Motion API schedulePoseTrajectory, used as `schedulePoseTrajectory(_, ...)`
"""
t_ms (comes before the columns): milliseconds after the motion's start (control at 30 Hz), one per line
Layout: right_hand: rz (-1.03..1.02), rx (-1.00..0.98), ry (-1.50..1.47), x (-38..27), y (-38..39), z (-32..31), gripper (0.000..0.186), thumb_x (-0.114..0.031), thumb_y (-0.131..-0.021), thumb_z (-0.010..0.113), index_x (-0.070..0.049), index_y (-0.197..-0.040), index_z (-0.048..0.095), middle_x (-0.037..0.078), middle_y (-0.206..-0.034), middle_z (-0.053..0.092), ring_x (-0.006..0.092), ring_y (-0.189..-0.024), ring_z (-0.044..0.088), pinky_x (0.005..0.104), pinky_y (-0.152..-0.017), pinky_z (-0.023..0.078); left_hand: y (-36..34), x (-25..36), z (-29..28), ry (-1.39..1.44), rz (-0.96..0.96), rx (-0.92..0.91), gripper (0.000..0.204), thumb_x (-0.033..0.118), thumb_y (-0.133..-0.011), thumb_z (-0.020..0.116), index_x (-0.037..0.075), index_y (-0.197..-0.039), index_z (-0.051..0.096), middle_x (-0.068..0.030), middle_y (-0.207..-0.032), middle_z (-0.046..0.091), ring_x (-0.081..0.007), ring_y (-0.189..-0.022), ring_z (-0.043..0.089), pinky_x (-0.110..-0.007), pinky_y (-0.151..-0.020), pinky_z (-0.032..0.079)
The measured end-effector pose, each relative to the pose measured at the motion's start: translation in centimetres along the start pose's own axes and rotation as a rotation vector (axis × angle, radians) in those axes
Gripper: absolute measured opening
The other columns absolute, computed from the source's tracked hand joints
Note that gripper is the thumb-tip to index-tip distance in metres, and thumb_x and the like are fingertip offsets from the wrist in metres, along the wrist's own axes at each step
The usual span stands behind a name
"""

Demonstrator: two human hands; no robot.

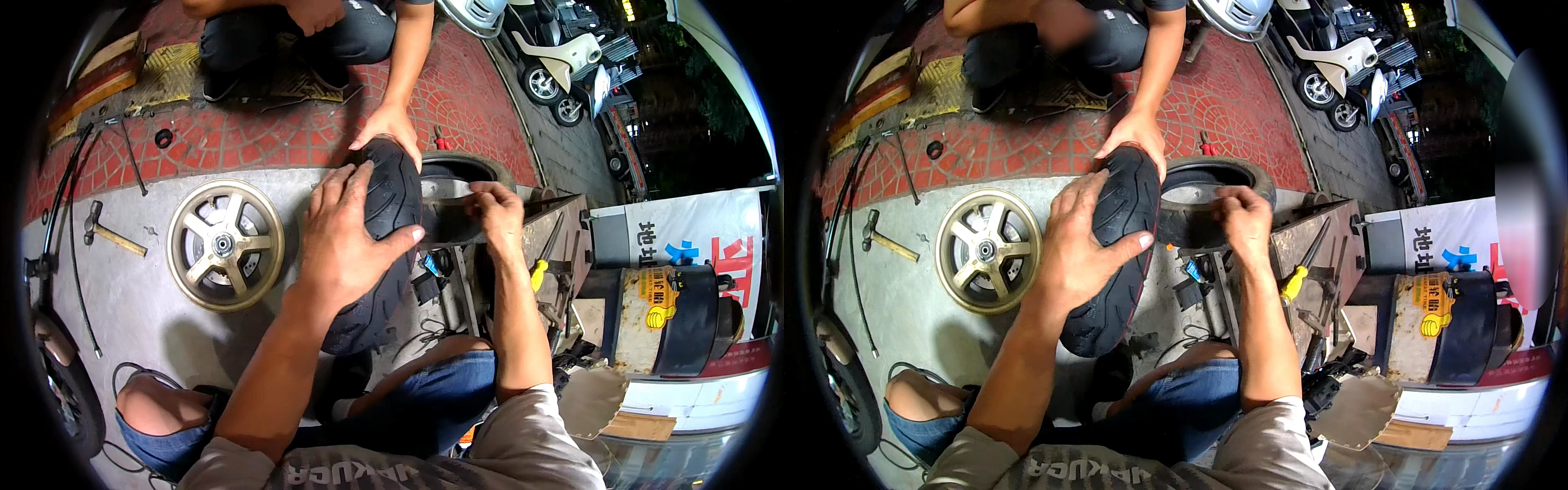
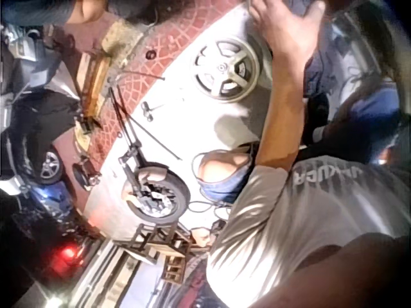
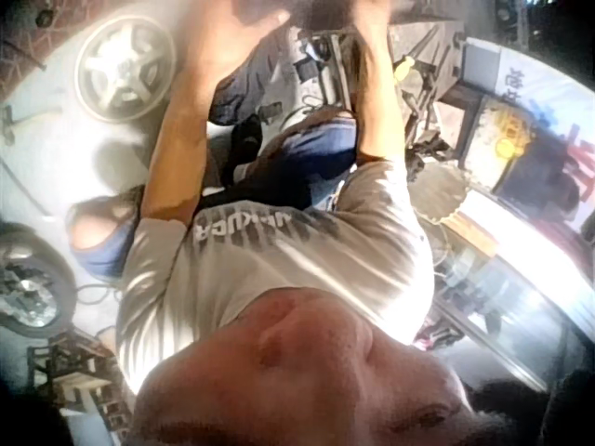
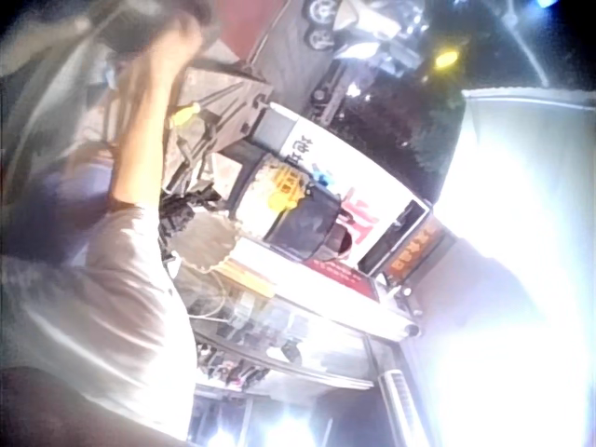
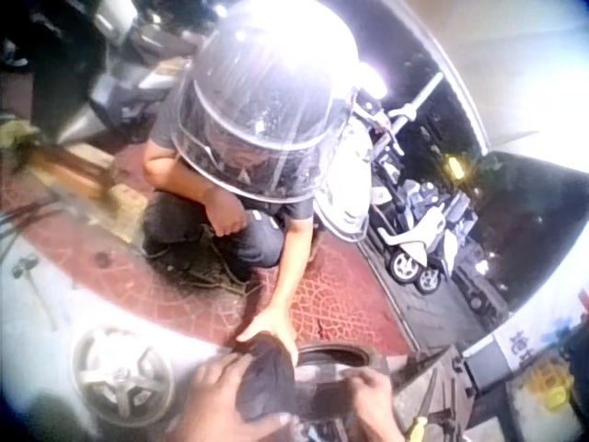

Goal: The person removes yellow plastic wrapping from a new tire with scissors and then fits the tire onto a metal motorcycle wheel rim by hand while kneeling on the pavement.

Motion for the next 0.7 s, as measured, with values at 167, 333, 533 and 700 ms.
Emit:
schedulePoseTrajectory(167,0.160,0.184,0.756,0.9,-0.7,-3.9,0.048,-0.028,-0.086,0.068,-0.011,-0.131,0.071,0.029,-0.112,0.072,0.0403,-0.114,0.070,0.0446,-0.098,0.053,-1.6,-1.7,-1.3,0.135,-0.119,-0.065,0.092,0.044,-0.076,0.087,0.001,-0.148,0.049,-0.0257,-0.149,0.049,-0.0418,-0.140,0.044,-0.049,-0.118,0.035)
schedulePoseTrajectory(333,0.168,0.195,0.661,1.3,-1.1,-4.5,0.048,-0.029,-0.087,0.070,-0.009,-0.131,0.071,0.029,-0.110,0.073,0.0390,-0.106,0.072,0.0427,-0.093,0.055,-1.7,-1.4,0.1,0.128,-0.093,-0.005,0.092,0.041,-0.075,0.090,-0.001,-0.146,0.051,-0.0286,-0.136,0.058,-0.0412,-0.130,0.055,-0.045,-0.112,0.043)
schedulePoseTrajectory(533,0.106,-0.229,0.002,-7.6,4.2,3.1,0.050,-0.039,-0.100,0.069,0.003,-0.128,0.067,0.006,-0.083,0.068,0.0130,-0.071,0.062,0.0289,-0.066,0.050,-1.8,-2.2,-0.2,0.146,-0.093,0.093,0.085,0.042,-0.080,0.086,-0.003,-0.144,0.053,-0.0290,-0.134,0.060,-0.0422,-0.130,0.055,-0.046,-0.111,0.044)
schedulePoseTrajectory(700,-0.038,-0.307,0.198,-10.6,10.6,9.2,0.077,-0.051,-0.105,0.055,0.005,-0.155,0.038,0.034,-0.135,0.062,0.0398,-0.131,0.060,0.0413,-0.110,0.044,-0.8,-3.3,0.6,0.205,-0.046,0.262,0.059,0.033,-0.096,0.070,-0.004,-0.139,0.057,-0.0274,-0.135,0.060,-0.0402,-0.128,0.057,-0.045,-0.110,0.044)
Point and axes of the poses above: each hand's wrist, its own y-axis away from the middle knuckle, its own z-axis out of the palm, x = y × z, the point moved 1 cm from there along -y, towards the middle knuckle
